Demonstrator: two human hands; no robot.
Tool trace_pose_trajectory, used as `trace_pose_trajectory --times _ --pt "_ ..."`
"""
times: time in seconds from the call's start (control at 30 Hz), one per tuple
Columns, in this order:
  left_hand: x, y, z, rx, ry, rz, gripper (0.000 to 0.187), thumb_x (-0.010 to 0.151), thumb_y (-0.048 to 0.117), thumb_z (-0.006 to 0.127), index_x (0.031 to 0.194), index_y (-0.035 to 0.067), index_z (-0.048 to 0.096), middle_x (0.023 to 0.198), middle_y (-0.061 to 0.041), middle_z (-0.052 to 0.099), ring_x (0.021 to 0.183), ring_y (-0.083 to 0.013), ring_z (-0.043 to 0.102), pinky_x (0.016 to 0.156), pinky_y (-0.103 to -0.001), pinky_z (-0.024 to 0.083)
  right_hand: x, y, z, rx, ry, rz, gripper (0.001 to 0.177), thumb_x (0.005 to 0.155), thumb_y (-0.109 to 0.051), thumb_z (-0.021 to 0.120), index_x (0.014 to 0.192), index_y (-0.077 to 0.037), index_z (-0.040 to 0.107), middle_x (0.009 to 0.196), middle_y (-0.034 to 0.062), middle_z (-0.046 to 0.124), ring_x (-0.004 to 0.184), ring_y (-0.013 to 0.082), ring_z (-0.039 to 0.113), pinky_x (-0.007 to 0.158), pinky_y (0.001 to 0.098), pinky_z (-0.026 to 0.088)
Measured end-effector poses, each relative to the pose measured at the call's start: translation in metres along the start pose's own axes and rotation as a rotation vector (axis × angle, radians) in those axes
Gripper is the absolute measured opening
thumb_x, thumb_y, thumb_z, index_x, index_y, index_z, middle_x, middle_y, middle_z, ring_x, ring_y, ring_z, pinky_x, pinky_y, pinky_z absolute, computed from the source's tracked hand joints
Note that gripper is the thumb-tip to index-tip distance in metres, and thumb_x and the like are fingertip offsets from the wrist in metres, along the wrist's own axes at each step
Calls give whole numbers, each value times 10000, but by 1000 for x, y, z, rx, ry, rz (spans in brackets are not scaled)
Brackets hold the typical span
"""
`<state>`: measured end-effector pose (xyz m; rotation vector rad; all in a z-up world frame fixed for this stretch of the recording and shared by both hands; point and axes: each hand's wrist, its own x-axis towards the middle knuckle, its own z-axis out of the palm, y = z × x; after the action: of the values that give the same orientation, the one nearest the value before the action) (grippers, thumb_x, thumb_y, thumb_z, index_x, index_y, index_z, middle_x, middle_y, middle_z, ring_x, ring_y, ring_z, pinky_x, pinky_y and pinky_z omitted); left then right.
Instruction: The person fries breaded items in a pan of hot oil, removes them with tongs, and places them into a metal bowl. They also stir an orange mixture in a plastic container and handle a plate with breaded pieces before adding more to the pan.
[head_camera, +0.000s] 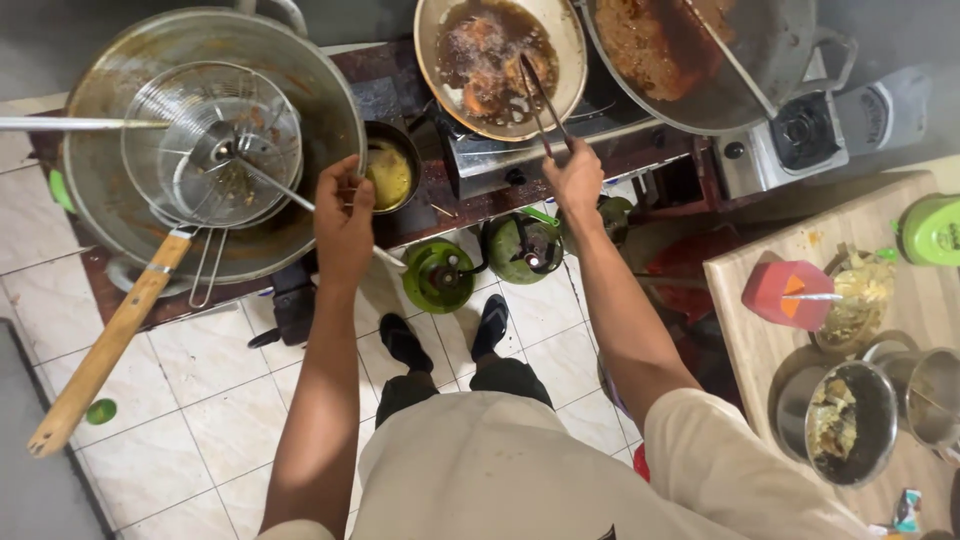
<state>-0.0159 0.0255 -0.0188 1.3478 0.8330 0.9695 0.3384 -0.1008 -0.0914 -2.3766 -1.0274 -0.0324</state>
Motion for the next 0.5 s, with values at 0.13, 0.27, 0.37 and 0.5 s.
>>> trace_pose_trajectory --times 0.13,0.27,0.37,0.5 --pt "-1 -4 -6 56 52 30 340 1069 183 640 1367 33 576 1067 -10 597 955 -100 575 854 -243 514 -12 -6 13 129 -229 238 523 818 -253 797 1257 5 678 1121 199 756 1025 314 763 963 391 567" --pt "-6 -3 -32 42 159 13 313 1069 155 647 1351 30 592 1031 -14 568 934 -106 545 830 -243 487 -29 -73 34 316 -139 140 588 790 -261 864 1249 45 660 1062 189 750 975 268 722 884 400 571" --pt "-2 -5 -58 24 296 61 270 1084 126 608 1337 37 572 1048 -13 565 938 -103 551 839 -241 496 -41 -150 47 430 -321 55 618 784 -270 849 1289 16 637 1077 139 755 940 205 724 866 369 590" --pt "-11 -10 -102 -42 490 98 249 1094 85 590 1330 39 523 1038 -17 522 886 -104 513 816 -251 489 -70 -238 97 360 -476 -94 611 759 -282 860 1263 -9 646 1091 152 743 959 254 741 888 369 574"
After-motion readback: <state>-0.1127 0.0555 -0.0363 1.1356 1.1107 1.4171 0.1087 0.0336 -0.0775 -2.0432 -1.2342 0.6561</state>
